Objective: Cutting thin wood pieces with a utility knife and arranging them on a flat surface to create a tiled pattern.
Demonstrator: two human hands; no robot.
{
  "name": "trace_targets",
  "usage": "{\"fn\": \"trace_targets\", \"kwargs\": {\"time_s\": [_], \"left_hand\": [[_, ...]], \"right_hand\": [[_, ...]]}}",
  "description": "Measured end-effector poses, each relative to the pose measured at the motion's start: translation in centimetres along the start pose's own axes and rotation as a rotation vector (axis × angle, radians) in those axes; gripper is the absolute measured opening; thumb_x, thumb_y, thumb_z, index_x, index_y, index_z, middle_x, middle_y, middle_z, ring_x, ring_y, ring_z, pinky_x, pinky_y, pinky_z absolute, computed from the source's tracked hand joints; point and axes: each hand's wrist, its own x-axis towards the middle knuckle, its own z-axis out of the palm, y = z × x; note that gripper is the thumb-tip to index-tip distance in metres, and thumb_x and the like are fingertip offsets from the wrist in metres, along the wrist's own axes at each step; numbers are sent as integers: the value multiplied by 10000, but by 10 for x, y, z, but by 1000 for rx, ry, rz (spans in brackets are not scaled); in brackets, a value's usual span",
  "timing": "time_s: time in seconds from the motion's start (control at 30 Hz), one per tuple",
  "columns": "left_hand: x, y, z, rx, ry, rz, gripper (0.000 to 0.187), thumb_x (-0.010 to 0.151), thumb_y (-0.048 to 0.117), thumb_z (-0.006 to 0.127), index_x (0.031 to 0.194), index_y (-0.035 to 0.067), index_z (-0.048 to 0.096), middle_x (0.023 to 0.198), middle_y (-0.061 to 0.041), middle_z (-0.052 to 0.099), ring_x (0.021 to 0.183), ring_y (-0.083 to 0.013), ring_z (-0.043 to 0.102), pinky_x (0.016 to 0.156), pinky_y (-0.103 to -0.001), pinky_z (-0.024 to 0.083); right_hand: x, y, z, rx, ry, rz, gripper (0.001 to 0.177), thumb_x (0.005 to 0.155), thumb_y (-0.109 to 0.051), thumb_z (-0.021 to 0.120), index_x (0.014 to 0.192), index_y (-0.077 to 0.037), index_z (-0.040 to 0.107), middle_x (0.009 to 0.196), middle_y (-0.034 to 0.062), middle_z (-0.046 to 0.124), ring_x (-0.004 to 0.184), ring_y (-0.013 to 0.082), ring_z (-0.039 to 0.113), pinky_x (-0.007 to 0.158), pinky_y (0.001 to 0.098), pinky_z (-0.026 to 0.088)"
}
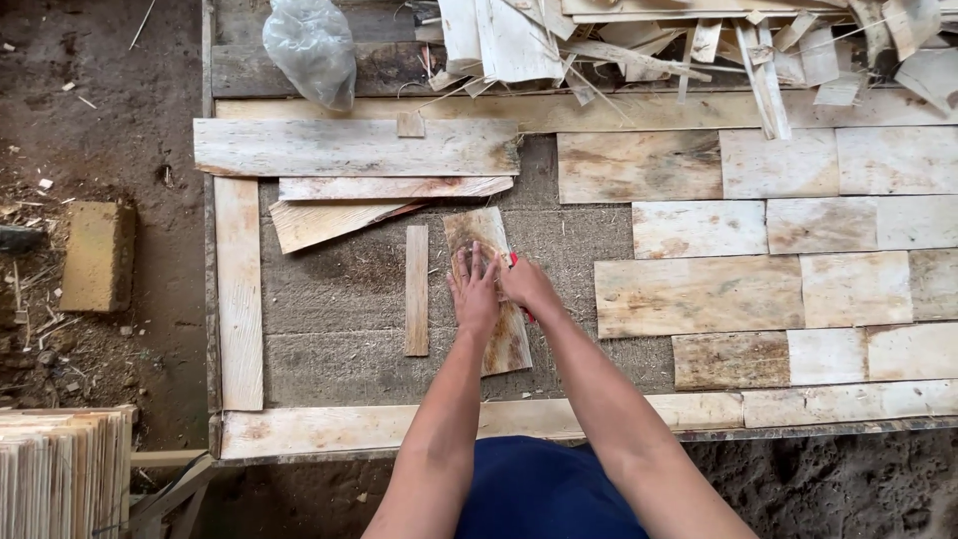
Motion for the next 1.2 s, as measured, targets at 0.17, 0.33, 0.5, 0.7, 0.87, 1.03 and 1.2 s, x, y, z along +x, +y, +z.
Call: {"fn": "trace_targets", "kwargs": {"time_s": [0.17, 0.33, 0.5, 0.7, 0.87, 1.03, 1.2], "left_hand": [[0, 1, -2, -5, 7, -1, 840, 939, 105, 683, 1603, 400, 260, 1734, 56, -85, 1591, -299, -64, 1257, -603, 100], [-3, 0, 3, 1, 9, 10, 865, 919, 127, 718, 1603, 392, 258, 1734, 44, -87, 1589, -312, -51, 1260, -603, 109], [8, -2, 9, -13, 56, 24, 865, 858, 342, 793, 1582, 380, 321, 1736, 22, -26, 1590, -315, -9, 1252, -626, 167], [-12, -17, -2, -123, 169, 92, 834, 841, 213, 814, 1555, 299, 392, 1731, -60, 54, 1588, -314, 96, 1253, -590, 232], [-27, -61, 35, -316, 397, 102, 540, 858, 159, 767, 1363, 182, 577, 1371, -139, 458, 1270, -372, 492, 1021, -530, 476], [-53, -83, 59, -489, 437, 93, 443, 900, 99, 711, 1307, 124, 538, 1092, -72, 532, 984, -325, 673, 819, -410, 581], [-59, -91, 62, -781, 446, 64, 529, 831, 66, 808, 1298, 42, 559, 1006, -140, 586, 854, -340, 732, 732, -376, 621]], "right_hand": [[28, 27, 22, -5, 21, 5, 617, 959, -397, 398, 1335, 24, 648, 1304, 261, 676, 1274, 416, 622, 1067, 530, 498], [0, 36, 27, 33, 32, 15, 578, 959, -405, 410, 1263, 3, 684, 1180, 236, 729, 1001, 368, 748, 967, 504, 558], [-12, 72, 59, 86, 5, -19, 551, 1003, -364, 397, 1268, 57, 635, 1198, 300, 702, 1167, 460, 673, 944, 553, 559], [-10, 143, 91, 283, 61, -22, 407, 968, -351, 534, 1095, 15, 657, 888, 217, 741, 869, 359, 762, 706, 508, 604], [-38, 142, 82, 449, 135, 7, 268, 917, -231, 659, 1058, -11, 595, 916, 140, 755, 678, 236, 756, 518, 314, 641], [-21, 150, 100, 363, 188, -5, 290, 865, -228, 738, 994, -23, 578, 882, 148, 750, 560, 236, 732, 444, 294, 620], [-41, 145, 105, 671, 76, -55, 354, 797, -88, 803, 1048, 36, 586, 957, 150, 752, 574, 233, 742, 440, 240, 636]]}}
